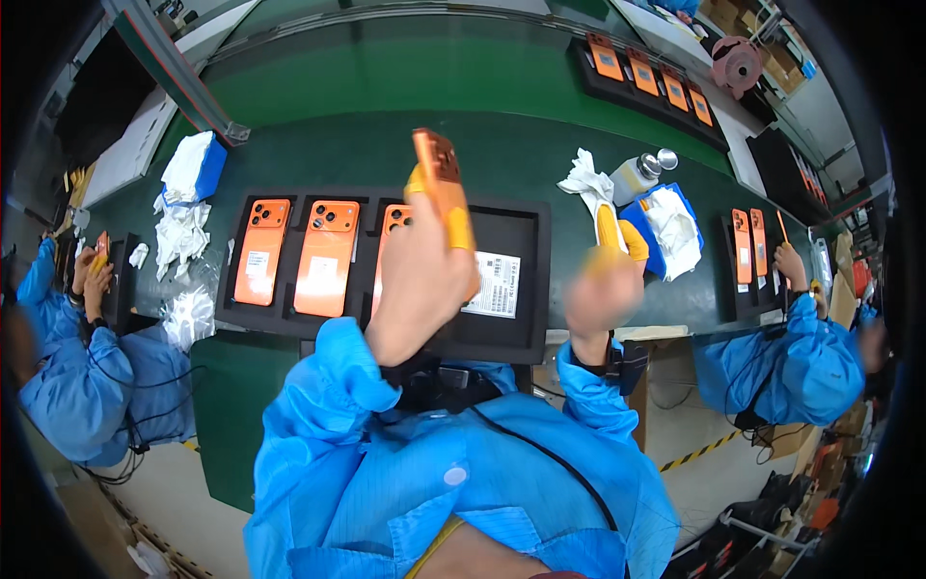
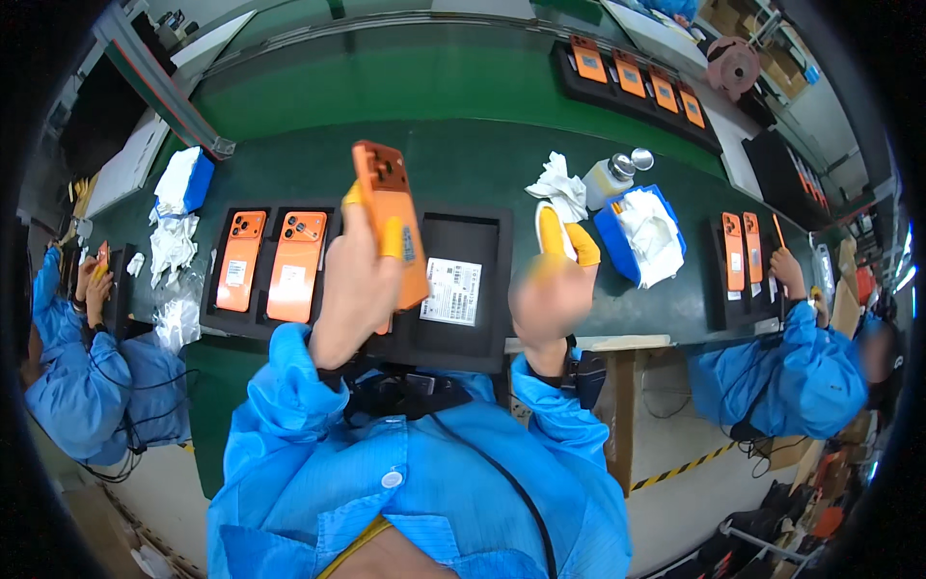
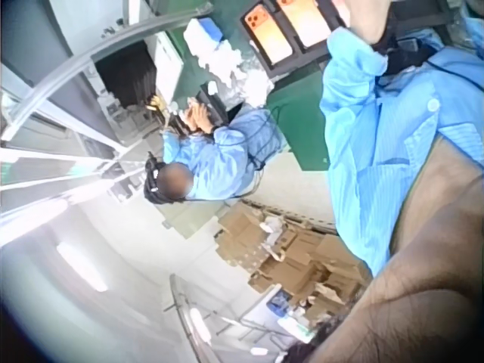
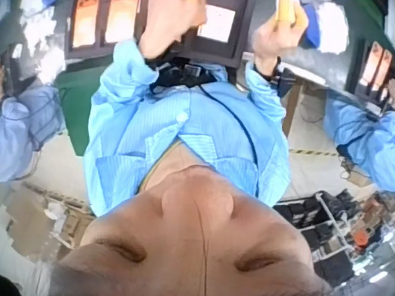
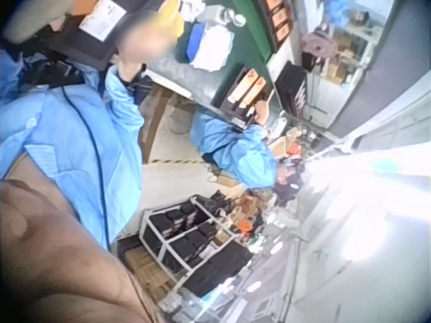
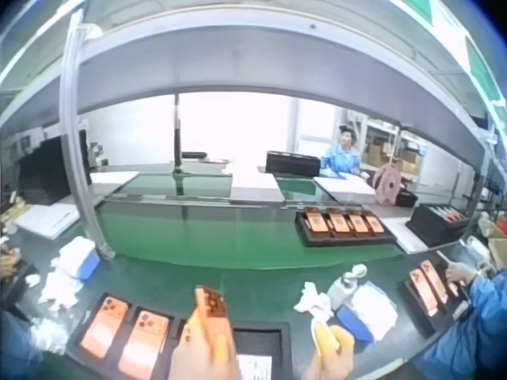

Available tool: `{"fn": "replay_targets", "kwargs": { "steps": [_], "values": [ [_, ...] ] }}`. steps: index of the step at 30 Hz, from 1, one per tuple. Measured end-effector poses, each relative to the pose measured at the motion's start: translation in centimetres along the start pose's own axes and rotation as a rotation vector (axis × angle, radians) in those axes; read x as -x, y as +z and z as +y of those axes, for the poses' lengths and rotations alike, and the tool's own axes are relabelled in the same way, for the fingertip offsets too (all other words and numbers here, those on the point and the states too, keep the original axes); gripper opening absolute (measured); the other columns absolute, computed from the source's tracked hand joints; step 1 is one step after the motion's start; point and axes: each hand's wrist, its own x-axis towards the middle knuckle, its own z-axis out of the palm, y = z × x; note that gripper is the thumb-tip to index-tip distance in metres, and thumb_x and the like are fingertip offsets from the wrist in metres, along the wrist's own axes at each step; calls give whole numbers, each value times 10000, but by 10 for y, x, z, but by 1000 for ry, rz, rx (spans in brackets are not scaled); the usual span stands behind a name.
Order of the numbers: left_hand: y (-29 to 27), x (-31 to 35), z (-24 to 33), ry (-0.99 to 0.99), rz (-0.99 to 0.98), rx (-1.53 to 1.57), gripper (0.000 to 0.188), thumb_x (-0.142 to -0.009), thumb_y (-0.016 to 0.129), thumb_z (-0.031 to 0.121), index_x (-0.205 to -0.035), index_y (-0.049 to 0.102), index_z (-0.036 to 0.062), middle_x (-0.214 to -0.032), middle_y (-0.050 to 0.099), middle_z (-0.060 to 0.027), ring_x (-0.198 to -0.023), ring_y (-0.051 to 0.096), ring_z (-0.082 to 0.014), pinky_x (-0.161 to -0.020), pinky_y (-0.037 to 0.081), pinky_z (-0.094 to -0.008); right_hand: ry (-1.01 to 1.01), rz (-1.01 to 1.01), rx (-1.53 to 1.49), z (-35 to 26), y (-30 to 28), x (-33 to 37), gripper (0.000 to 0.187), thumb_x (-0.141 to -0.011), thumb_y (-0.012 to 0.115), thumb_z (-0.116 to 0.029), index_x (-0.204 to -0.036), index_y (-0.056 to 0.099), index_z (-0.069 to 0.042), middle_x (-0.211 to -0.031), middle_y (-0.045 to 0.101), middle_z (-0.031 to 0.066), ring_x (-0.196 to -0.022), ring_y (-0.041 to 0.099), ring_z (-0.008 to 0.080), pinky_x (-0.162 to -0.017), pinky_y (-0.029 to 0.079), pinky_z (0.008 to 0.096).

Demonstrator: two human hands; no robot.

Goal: Cleaning and wiping the exterior of mobile phones on an electronics assembly line.

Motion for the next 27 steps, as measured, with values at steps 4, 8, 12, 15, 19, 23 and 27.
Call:
{"fn": "replay_targets", "kwargs": {
  "steps": [4,8,12,15,19,23,27],
  "values": [
    [37,-18,-17,339,-1,-1001,557,-804,552,156,-1240,401,-157,-599,631,-156,-536,646,-310,-553,490,-442,85,-172,-55,18,4,22,492,-671,457,135,-1103,655,10,-1057,572,224,-897,604,358,-771,498,359],
    [78,-29,-29,266,-202,-938,471,-839,561,199,-1169,477,-126,-663,648,-184,-617,665,-328,-547,501,-432,243,-261,-71,24,9,40,486,-681,425,131,-1094,651,8,-1053,575,217,-900,598,351,-777,491,355],
    [50,-22,-36,231,-381,-613,398,-863,603,256,-1110,554,-52,-707,646,-199,-656,639,-390,-573,479,-487,229,-253,-68,37,9,47,439,-738,443,130,-1107,645,4,-1035,578,190,-879,594,289,-735,478,318],
    [8,11,-54,452,-128,-645,316,-835,638,170,-1096,587,-1,-724,633,-169,-697,612,-354,-612,452,-464,496,-282,-321,43,2,46,377,-851,449,116,-1151,635,-17,-1005,589,60,-722,531,129,-642,418,224],
    [-47,44,-92,363,217,-908,344,-806,683,162,-1085,590,-15,-1002,538,-171,-923,513,-343,-766,413,-417,1060,-303,-928,46,6,37,329,-918,436,33,-1213,580,-2,-858,572,4,-635,426,59,-556,342,209],
    [-55,56,-118,325,304,-915,418,-806,697,252,-1092,572,-27,-945,513,-188,-848,517,-357,-713,423,-433,888,-291,-761,52,12,26,290,-897,473,15,-1155,605,11,-929,625,35,-667,501,61,-564,396,203],
    [-41,59,-107,213,300,-878,662,-704,737,485,-1058,562,-47,-929,531,-196,-834,516,-350,-712,419,-436,140,-130,246,117,-16,-18,268,-854,523,-35,-1101,610,19,-928,638,170,-875,588,312,-796,455,403]
  ]
}}
